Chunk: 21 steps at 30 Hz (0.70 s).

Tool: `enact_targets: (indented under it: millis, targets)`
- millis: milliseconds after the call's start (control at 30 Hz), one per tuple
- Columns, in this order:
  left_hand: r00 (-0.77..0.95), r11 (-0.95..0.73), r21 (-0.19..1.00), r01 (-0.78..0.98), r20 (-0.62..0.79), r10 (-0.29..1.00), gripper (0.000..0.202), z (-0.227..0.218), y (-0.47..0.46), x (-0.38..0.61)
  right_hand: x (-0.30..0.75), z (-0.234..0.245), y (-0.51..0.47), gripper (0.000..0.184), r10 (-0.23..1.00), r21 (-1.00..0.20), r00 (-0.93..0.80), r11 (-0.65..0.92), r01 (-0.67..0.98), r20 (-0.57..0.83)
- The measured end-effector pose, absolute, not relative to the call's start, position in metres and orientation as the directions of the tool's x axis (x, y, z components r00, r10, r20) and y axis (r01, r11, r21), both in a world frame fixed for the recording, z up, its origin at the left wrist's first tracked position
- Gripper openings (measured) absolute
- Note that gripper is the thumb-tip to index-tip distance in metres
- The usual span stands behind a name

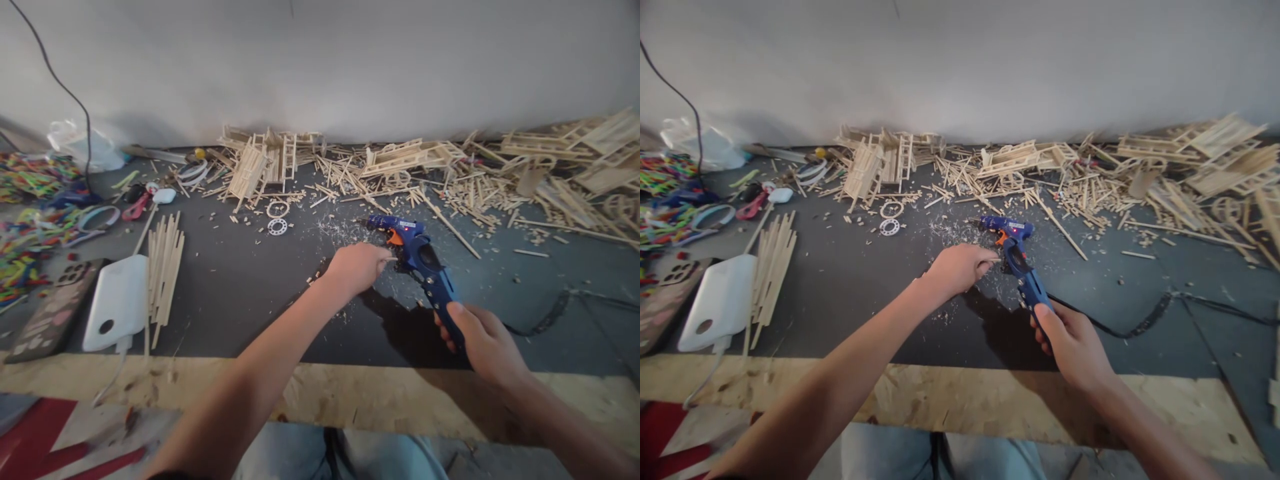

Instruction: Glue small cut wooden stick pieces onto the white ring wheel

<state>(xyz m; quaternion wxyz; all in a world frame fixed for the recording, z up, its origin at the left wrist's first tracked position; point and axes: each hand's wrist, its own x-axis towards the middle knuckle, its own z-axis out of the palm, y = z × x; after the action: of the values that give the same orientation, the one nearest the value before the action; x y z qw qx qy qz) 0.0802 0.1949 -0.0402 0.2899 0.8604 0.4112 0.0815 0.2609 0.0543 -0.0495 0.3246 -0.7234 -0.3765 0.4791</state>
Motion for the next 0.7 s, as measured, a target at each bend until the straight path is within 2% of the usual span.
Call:
enact_targets:
  millis: [267, 467, 567, 700]
  targets:
    - [0.615, -0.434, 0.641, 0.633, -0.077, 0.785, 0.018, -0.039, 0.195, 0.083, 0.261, -0.050, 0.054, 0.038, 0.870, -0.845, 0.254, -0.480, 0.234, -0.424]
    - [0.577, -0.410, 0.637, 0.652, -0.066, 0.814, 0.015, -0.041, 0.190, 0.082, 0.260, -0.053, 0.054, 0.044, 0.874, -0.850, 0.270, -0.468, 0.242, -0.404]
    - [0.569, -0.329, 0.748, 0.576, -0.077, 0.819, 0.012, -0.035, 0.186, 0.077, 0.264, -0.055, 0.052, 0.040, 0.876, -0.844, 0.278, -0.464, 0.268, -0.394]
    - [0.571, -0.136, 0.929, 0.343, -0.091, 0.816, 0.017, -0.019, 0.177, 0.061, 0.271, -0.052, 0.051, 0.035, 0.902, -0.826, 0.221, -0.430, 0.365, -0.371]
